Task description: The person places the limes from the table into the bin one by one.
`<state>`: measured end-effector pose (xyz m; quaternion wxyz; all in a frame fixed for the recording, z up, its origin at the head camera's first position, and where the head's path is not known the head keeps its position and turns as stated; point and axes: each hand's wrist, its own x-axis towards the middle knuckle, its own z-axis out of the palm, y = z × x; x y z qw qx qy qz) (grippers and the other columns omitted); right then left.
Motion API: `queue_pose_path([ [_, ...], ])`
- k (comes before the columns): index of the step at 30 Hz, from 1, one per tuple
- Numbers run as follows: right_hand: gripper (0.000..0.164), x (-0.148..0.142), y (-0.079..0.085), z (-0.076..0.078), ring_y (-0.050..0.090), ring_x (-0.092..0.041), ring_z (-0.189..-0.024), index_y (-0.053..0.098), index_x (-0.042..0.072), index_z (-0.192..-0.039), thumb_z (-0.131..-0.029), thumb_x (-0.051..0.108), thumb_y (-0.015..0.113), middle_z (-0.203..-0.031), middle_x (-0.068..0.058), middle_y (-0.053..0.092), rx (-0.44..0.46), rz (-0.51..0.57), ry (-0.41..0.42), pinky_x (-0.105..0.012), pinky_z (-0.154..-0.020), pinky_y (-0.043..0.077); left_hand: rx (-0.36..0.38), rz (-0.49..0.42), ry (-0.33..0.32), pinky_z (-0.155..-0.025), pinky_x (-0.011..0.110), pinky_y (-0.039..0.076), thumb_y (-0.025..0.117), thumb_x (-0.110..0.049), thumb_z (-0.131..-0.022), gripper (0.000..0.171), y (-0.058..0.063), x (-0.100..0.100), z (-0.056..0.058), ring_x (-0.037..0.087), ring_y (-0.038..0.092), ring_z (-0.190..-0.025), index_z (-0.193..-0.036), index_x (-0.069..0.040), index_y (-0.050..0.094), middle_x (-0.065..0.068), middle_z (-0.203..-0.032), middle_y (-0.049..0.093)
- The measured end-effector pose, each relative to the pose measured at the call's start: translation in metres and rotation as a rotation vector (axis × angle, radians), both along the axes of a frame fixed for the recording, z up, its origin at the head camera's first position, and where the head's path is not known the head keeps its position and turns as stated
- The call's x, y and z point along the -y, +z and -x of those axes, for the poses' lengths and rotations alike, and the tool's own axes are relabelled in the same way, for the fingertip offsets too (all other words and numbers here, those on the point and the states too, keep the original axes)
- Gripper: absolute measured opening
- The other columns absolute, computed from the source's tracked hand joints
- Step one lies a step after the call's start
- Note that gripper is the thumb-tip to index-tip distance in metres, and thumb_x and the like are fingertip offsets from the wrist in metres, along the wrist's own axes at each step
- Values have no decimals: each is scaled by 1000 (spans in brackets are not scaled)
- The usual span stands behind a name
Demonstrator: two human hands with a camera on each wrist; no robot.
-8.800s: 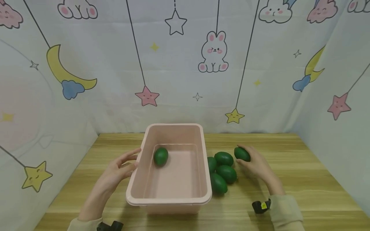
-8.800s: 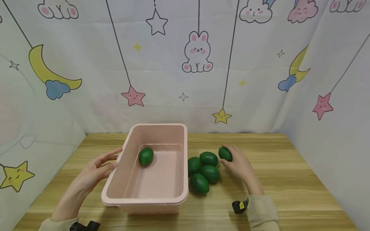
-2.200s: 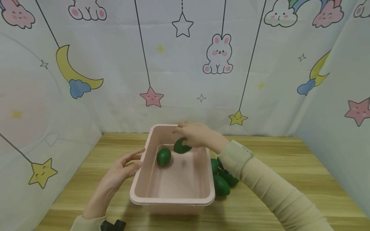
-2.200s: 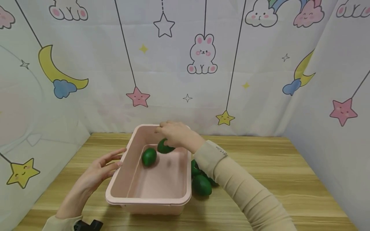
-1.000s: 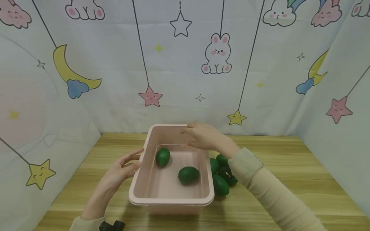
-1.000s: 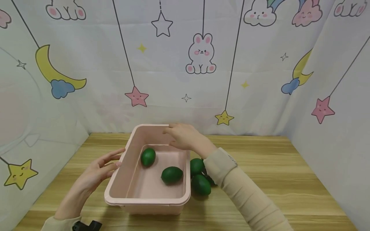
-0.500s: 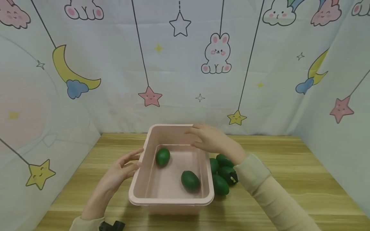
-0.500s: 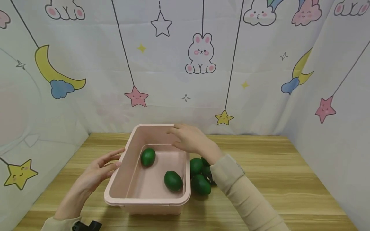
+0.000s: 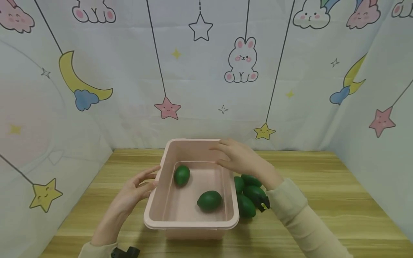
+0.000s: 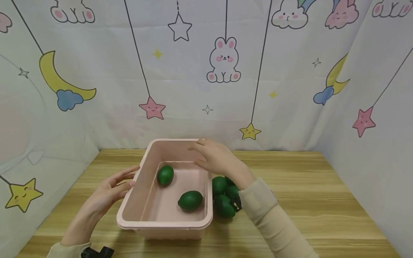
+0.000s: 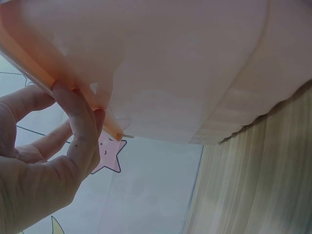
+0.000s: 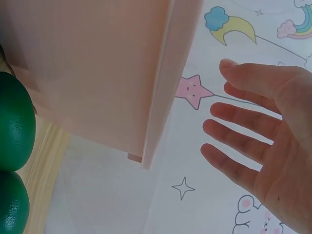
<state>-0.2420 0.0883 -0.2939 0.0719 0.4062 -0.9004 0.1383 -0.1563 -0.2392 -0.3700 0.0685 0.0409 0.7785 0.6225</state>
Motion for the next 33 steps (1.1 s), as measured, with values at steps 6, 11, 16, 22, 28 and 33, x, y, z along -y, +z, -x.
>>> queue_pose_path([
  [6, 40, -6, -4, -3, 54, -23, -123, 58, 19, -130, -91, 24, 66, -131, -3, 60, -3, 29, -20, -42, -102, 46, -8, -5, 7, -88, 25, 51, 60, -25, -95, 58, 0, -2, 1, 3, 60, -104, -148, -12, 37, 21, -140, 43],
  [11, 39, -12, -7, -8, 57, -22, -118, 59, 19, -129, -91, 25, 67, -128, -2, 61, -27, 72, -27, -42, -97, 49, -4, -1, 6, -89, 25, 50, 59, -26, -96, 58, -1, -2, 1, 3, 60, -104, -148, -13, 37, 21, -140, 43],
  [16, 37, -20, -11, -15, 58, -22, -118, 60, 19, -128, -92, 26, 66, -127, -2, 62, -54, 114, -36, -43, -96, 50, 3, 7, 1, -90, 26, 49, 59, -27, -96, 59, 0, -2, 0, 3, 59, -106, -149, -14, 36, 20, -141, 42],
  [22, 38, -28, -16, -23, 58, -21, -116, 60, 20, -128, -92, 28, 65, -126, -3, 62, -75, 138, -51, -42, -92, 51, -3, 1, 9, -89, 25, 49, 59, -26, -96, 58, 1, -3, -1, 3, 60, -105, -149, -14, 36, 20, -141, 42],
  [28, 40, -34, -25, -30, 55, -23, -122, 59, 19, -130, -91, 26, 67, -130, -3, 61, -95, 185, -34, -43, -99, 48, -2, -3, 15, -89, 25, 50, 59, -26, -96, 58, 1, -4, -1, 3, 61, -104, -148, -15, 37, 20, -141, 42],
  [33, 39, -38, -32, -35, 56, -21, -122, 60, 20, -129, -91, 25, 67, -129, -3, 61, -127, 231, -21, -42, -99, 49, -6, -7, 17, -88, 25, 50, 59, -25, -96, 58, 1, -4, 0, 4, 61, -103, -148, -13, 37, 21, -141, 42],
])
